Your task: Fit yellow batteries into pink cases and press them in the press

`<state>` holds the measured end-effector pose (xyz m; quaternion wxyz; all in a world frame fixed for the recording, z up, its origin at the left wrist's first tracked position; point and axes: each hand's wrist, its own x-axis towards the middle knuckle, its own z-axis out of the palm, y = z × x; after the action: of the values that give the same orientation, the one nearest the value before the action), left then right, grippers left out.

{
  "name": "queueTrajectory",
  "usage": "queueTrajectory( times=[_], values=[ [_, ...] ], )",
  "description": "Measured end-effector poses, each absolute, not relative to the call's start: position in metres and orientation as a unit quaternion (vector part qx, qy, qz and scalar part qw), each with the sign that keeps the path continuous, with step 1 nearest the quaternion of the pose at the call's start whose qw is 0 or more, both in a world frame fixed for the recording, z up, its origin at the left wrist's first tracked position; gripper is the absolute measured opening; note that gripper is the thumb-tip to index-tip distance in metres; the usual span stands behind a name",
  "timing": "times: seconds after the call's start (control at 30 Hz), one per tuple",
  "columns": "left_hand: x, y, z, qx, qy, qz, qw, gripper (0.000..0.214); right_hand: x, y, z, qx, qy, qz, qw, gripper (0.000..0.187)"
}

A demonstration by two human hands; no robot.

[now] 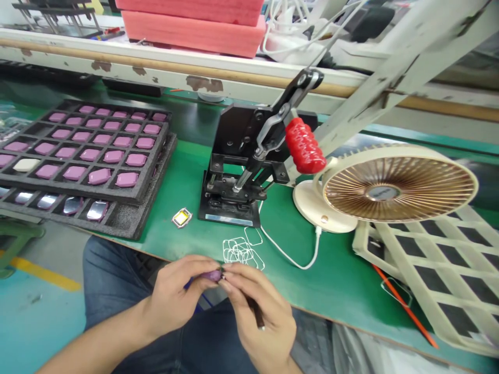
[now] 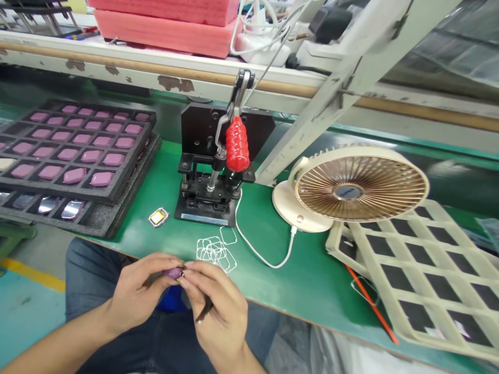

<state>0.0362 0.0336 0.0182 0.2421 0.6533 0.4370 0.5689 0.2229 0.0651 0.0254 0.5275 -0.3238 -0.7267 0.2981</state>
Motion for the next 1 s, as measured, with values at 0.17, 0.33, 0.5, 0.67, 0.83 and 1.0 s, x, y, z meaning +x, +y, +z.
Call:
queueTrajectory(
  times=[0.17, 0.33, 0.5, 0.67, 0.83, 1.0],
  values=[
    [0.039, 0.033, 0.026, 0.631, 0.471, 0.568, 0.24, 0.028, 0.226, 0.059, 0.014, -0.304, -0.8, 0.199, 0.477, 0.038],
    [0.042, 0.026, 0.031, 0.58, 0.501, 0.579, 0.279, 0.024, 0.227, 0.053, 0.01, -0.301, -0.809, 0.204, 0.462, 0.045],
    [0.04, 0.028, 0.031, 0.546, 0.435, 0.604, 0.385, 0.02, 0.228, 0.06, 0.02, -0.333, -0.743, 0.365, 0.452, 0.037],
    [0.035, 0.035, 0.026, 0.621, 0.405, 0.607, 0.286, 0.014, 0.219, 0.066, 0.035, -0.339, -0.67, 0.527, 0.399, 0.035],
    [0.035, 0.033, 0.021, 0.624, 0.424, 0.601, 0.263, 0.007, 0.202, 0.056, 0.027, -0.324, -0.584, 0.624, 0.406, 0.041],
    [0.038, 0.023, 0.026, 0.638, 0.444, 0.587, 0.228, 0.016, 0.185, 0.053, 0.019, -0.324, -0.592, 0.583, 0.451, 0.046]
  ],
)
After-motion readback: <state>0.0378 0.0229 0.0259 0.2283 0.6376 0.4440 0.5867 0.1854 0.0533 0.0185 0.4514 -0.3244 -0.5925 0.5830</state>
